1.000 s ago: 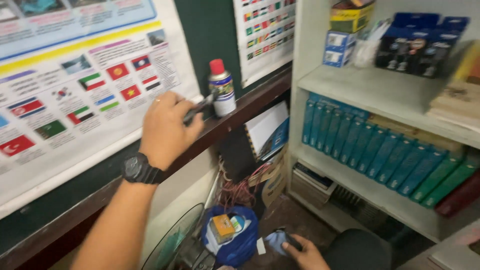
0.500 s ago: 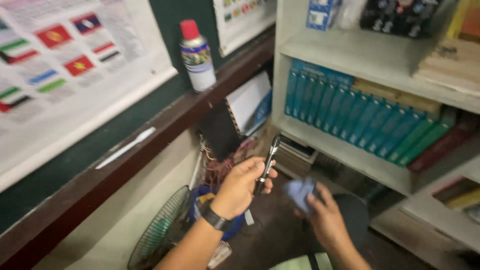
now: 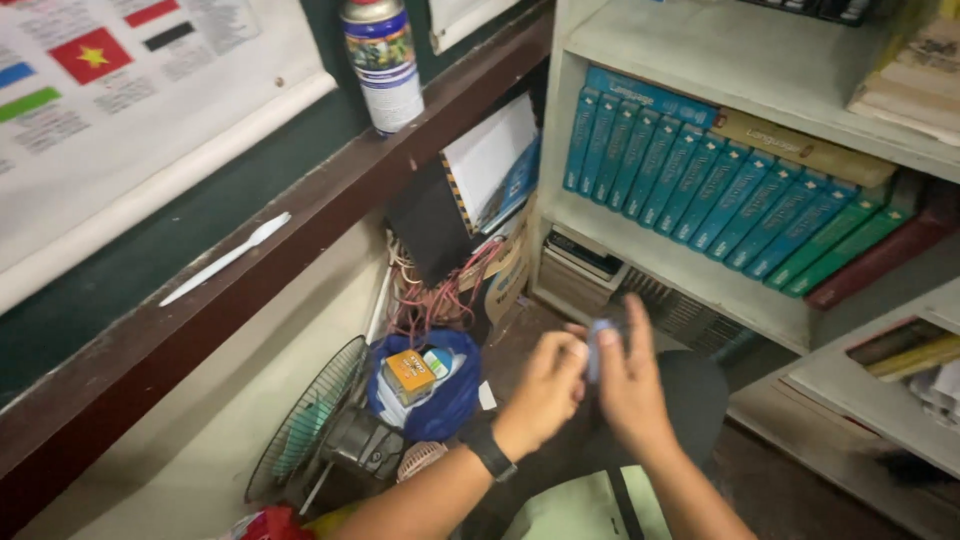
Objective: Cleaning and organizing books and office supplies on shelves, including wiping a notebook and arranging ink cartridge boxes.
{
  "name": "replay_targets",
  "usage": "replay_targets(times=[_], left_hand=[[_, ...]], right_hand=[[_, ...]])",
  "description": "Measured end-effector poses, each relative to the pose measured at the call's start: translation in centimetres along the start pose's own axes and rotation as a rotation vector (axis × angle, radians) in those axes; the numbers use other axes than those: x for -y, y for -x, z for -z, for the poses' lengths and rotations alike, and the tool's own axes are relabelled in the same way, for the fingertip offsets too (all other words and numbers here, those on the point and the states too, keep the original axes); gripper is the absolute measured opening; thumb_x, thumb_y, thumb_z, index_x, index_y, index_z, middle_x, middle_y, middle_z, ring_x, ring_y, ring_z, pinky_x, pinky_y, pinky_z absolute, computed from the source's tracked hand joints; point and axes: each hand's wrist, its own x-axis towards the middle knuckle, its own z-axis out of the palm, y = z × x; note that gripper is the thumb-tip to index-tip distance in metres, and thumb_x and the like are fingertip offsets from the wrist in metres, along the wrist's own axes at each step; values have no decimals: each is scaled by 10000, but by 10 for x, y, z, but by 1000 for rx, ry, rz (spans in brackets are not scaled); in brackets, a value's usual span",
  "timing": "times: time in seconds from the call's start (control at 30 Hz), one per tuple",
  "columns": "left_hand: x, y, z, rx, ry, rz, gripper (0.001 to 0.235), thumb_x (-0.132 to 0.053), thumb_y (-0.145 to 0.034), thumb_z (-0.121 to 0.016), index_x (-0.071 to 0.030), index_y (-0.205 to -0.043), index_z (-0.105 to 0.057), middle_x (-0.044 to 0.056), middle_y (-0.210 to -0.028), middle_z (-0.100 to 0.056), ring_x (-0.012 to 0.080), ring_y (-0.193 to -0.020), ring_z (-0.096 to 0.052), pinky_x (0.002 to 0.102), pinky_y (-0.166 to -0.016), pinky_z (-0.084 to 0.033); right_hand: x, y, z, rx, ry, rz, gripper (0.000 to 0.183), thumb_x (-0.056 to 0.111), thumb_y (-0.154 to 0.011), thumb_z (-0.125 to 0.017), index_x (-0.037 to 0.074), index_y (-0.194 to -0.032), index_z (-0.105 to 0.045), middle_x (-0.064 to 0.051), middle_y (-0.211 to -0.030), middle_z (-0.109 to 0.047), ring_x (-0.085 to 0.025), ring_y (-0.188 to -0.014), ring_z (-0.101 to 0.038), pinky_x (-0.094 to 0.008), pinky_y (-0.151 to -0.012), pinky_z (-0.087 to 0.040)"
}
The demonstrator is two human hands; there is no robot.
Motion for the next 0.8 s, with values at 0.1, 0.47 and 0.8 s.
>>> replay_targets(times=[0.1, 0.47, 0.8], left_hand=[[-7, -2, 9, -94, -34, -90, 288, -417, -1159, -474, -154, -1103, -578, 48, -815, -547, 131, -573, -555, 266, -449, -452], [-16, 16, 3, 48, -292, -217, 355, -458, -1148, -447, -151, -1025, -574, 30, -631, -518, 157, -467, -533, 332, -488, -449], [-18, -2, -18, -28, -253, -360, 616, -492, -1149, -453, -122, -1634, -540, 267, -1610, -523, 474, -1511, -459, 582, -1263, -333]], right_hand=[[-3, 15, -6, 219, 46, -187, 738, 467, -1043, -507, 123, -1687, -404, -83, -1387, -722, -190, -1224, -699, -372, -1030, -515], [54, 6, 12, 158, -304, -354, 752, 472, -1002, -481, 134, -1670, -406, -140, -1389, -789, -252, -1274, -764, -405, -1068, -615], [10, 11, 26, -26, -154, 12, 488, 304, -1140, -476, 51, -1540, -596, -264, -1409, -698, -446, -1359, -658, -573, -1141, -503]])
